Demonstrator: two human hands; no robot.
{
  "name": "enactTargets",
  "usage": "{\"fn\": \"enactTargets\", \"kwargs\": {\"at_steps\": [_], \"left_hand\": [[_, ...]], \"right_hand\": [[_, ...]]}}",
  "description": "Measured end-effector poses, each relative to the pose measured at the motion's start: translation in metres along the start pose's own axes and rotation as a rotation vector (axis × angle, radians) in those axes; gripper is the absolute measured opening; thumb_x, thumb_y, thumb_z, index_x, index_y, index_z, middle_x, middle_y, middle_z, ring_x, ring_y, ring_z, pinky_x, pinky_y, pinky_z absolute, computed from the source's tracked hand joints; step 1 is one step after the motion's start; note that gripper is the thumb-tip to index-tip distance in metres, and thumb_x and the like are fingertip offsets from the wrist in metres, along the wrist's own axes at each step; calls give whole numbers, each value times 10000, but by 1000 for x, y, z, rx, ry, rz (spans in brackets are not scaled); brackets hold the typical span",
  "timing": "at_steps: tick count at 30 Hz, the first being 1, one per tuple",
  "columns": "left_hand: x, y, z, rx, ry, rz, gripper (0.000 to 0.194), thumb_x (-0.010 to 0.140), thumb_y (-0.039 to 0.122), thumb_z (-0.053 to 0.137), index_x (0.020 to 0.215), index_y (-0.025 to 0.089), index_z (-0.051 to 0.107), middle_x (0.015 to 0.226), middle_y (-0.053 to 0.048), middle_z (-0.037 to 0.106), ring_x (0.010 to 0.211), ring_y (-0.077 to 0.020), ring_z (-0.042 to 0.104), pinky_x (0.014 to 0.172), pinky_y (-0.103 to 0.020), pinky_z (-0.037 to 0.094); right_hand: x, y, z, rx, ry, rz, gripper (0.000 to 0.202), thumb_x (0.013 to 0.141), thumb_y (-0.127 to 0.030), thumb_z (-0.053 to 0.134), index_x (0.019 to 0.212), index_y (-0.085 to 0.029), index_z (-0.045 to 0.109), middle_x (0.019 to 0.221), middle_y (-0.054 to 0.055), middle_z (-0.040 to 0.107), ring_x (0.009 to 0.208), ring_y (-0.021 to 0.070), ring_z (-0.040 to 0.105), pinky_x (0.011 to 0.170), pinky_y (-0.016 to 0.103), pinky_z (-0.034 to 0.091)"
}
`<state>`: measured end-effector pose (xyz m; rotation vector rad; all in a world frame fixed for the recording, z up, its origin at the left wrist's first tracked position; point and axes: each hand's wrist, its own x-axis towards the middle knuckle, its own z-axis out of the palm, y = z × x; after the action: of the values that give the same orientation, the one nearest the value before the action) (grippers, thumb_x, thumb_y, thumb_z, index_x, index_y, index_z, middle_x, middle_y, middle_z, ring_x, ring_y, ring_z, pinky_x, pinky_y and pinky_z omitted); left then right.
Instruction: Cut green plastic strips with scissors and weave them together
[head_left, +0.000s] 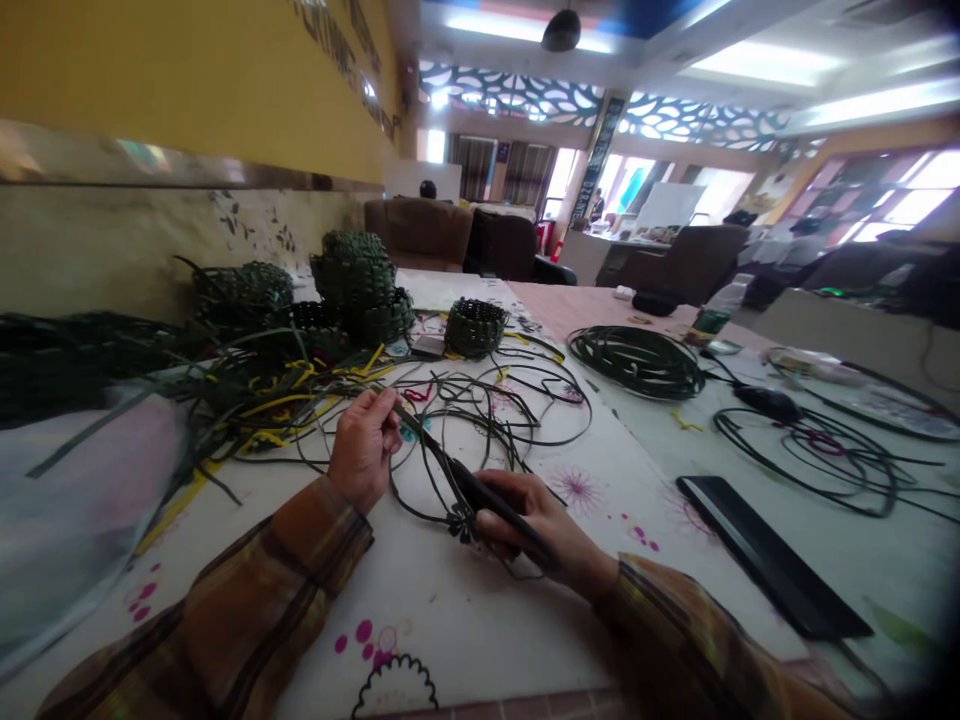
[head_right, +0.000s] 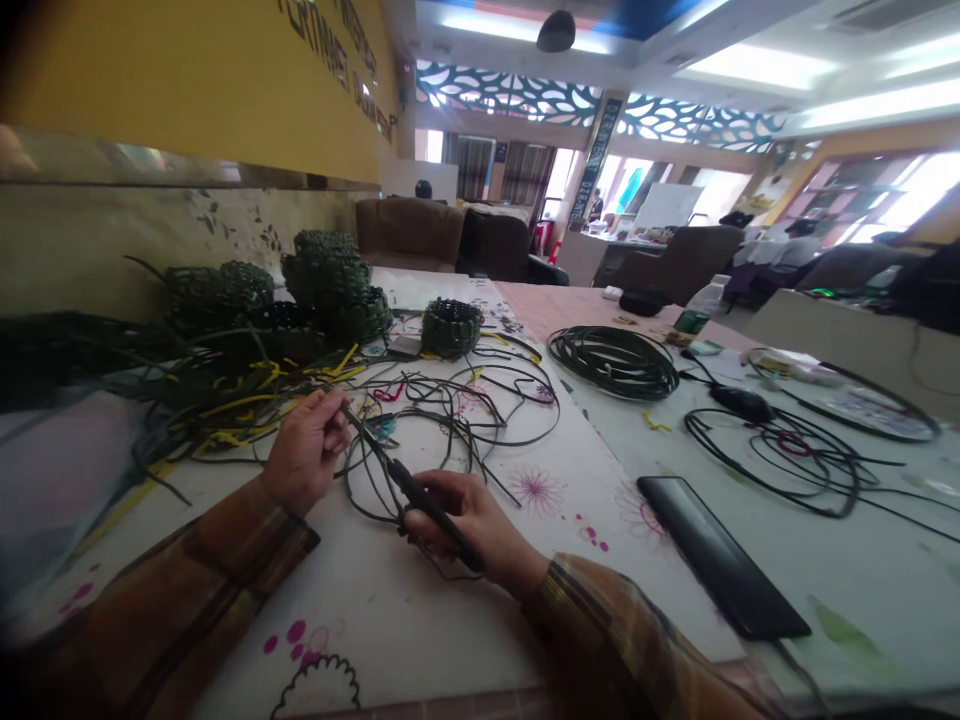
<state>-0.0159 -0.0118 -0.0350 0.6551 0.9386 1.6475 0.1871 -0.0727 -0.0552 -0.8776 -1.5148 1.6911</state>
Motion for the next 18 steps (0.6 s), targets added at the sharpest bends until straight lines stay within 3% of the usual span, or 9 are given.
{"fn": "enactTargets", "kwargs": {"at_steps": [11,18], "left_hand": [[5,-1,-3,-18,-44,13,158,787,203,692,694,115,600,503,56,476,330,-16,311,335,-145,251],[6,7,-1,-104,28,-43,157,856,166,592,714,102,614,488,64,440,321,-13,285,328,-145,227]], "right_hand": [[-3,2,-7,-81,-53,-34,377,818,-473,737,815,-118,612,585,-40,475,454,31,369,398,145,268],[-1,1,0,-17,-12,19,430,743,-498,792,857,-128,606,584,-45,485,449,38,369,391,153,288]]}}
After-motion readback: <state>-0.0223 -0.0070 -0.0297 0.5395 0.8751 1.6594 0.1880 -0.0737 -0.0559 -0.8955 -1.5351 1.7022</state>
